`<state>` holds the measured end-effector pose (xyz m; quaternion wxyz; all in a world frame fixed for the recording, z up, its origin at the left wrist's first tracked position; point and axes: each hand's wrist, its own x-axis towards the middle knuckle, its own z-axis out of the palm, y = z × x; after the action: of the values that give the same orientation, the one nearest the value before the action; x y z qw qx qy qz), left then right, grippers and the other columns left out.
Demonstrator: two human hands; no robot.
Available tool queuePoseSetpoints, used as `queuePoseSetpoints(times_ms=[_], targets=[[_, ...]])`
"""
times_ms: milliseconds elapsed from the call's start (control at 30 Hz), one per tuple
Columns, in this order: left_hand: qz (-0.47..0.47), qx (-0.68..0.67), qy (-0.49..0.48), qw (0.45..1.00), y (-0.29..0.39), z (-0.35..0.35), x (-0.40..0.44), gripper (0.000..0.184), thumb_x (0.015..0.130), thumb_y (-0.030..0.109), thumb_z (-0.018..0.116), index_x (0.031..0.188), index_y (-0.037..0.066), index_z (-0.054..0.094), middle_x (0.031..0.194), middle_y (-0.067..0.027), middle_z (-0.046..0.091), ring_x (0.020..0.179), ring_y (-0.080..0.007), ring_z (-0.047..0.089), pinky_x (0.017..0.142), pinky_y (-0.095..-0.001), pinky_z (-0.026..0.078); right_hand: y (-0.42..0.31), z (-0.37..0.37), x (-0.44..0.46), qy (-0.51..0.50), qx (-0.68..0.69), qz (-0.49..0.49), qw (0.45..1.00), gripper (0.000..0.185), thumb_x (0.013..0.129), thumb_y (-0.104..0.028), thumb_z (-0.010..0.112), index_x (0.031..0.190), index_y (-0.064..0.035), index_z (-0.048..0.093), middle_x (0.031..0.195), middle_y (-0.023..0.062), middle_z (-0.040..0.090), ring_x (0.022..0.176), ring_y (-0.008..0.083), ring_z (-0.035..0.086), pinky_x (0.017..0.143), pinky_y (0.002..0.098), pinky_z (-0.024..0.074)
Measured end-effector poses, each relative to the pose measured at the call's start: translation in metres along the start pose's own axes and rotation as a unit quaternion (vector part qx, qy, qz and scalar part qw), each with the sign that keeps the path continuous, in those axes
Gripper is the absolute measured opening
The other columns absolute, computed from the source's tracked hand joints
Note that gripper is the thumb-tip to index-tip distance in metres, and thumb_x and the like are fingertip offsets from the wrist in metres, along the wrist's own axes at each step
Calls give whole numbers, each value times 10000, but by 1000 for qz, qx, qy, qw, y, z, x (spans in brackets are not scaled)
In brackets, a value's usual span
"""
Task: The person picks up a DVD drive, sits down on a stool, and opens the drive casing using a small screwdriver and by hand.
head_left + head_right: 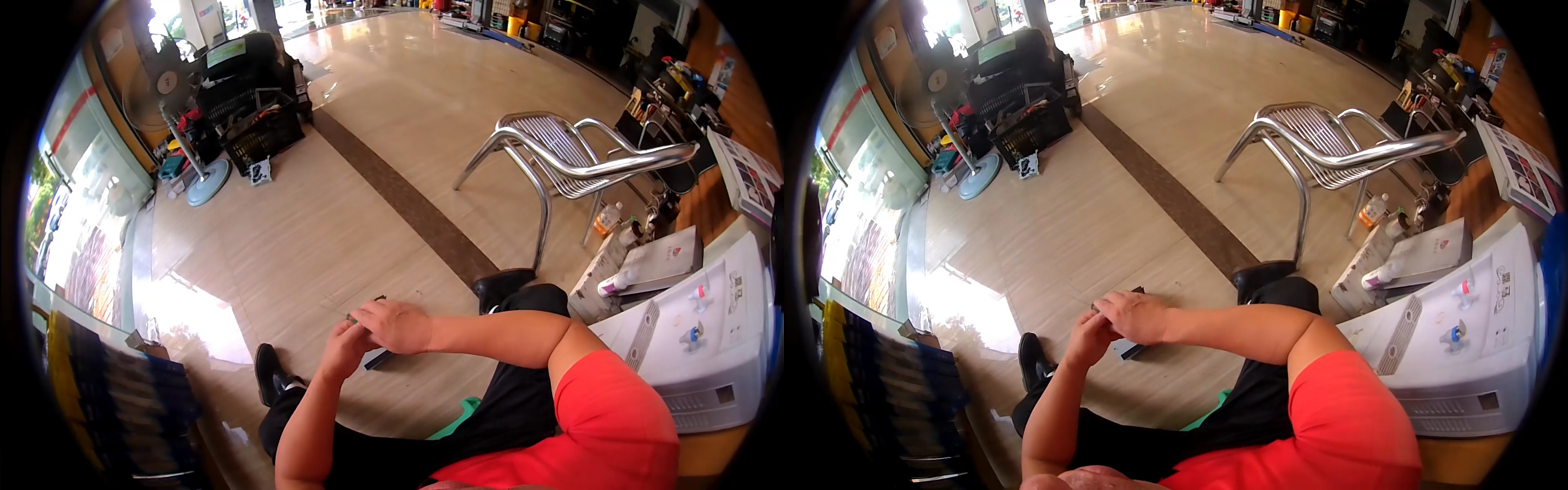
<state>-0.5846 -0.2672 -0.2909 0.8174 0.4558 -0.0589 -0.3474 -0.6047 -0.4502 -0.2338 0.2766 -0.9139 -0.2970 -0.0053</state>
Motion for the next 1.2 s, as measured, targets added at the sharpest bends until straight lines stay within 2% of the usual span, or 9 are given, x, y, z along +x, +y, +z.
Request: queuePoseSetpoints(times_ms=[200,400,533,600,700,867,933,1067,1200], targets=[[-13,-1,-54,998,-6,0,5,337,954,220,539,1181,-25,586,1125,-160,662,1057,-302,647,930,-460,511,9,2,3,38,-98,-44,993,276,816,-133,631,1055,-17,554,872,136,659,774,312,680,686,367,558],[-7,-3,-97,995,6,14,9,448,971,300,545,1257,-45,554,1201,-150,638,1099,-302,626,942,-446,500,9,-52,9,59,-101,10,993,223,835,-126,621,1021,-31,542,804,165,664,720,320,688,624,388,554],[-84,290,54,952,-21,-25,17,657,940,420,585,1383,-48,454,1252,-197,613,1135,-329,606,939,-426,492,2,-95,3,152,35,73,985,214,891,-125,610,1054,-12,532,839,211,669,768,387,663,649,436,533],[-104,606,84,784,-53,-60,20,697,910,427,605,1363,-80,450,1279,-265,576,1172,-391,570,961,-430,476,6,-111,-2,193,60,55,978,217,893,-109,620,1068,-14,535,856,205,673,787,405,654,666,440,525],[-156,730,69,662,-94,-94,10,699,873,400,652,1317,-109,470,1306,-300,534,1192,-415,541,1004,-437,446,8,-133,-9,259,78,12,963,168,887,-134,623,1020,-37,587,790,185,660,752,390,641,653,458,505],[-183,646,251,698,-172,-158,10,768,842,396,678,1342,-123,412,1347,-365,456,1335,-461,374,1105,-440,346,19,-144,-13,257,44,3,966,176,878,-143,636,1021,-39,626,851,171,645,787,369,629,689,437,505],[-135,566,446,680,-202,-171,16,793,828,349,709,1358,-134,370,1382,-343,437,1376,-444,320,1132,-442,308,22,-144,-14,241,33,16,970,182,876,-143,639,1024,-38,633,865,169,637,793,365,625,697,434,504],[-119,543,491,671,-203,-165,15,805,822,326,725,1361,-143,354,1381,-351,432,1366,-435,351,1116,-442,332,29,-138,-14,267,37,7,963,184,871,-134,663,1032,-50,633,842,123,628,736,310,618,665,388,497],[-156,396,437,792,-185,-167,24,656,850,310,692,1273,-129,451,1174,-317,573,1099,-372,572,902,-433,473,27,-141,-16,252,48,23,966,188,869,-145,649,1022,-38,632,848,160,632,783,359,632,686,427,510]])
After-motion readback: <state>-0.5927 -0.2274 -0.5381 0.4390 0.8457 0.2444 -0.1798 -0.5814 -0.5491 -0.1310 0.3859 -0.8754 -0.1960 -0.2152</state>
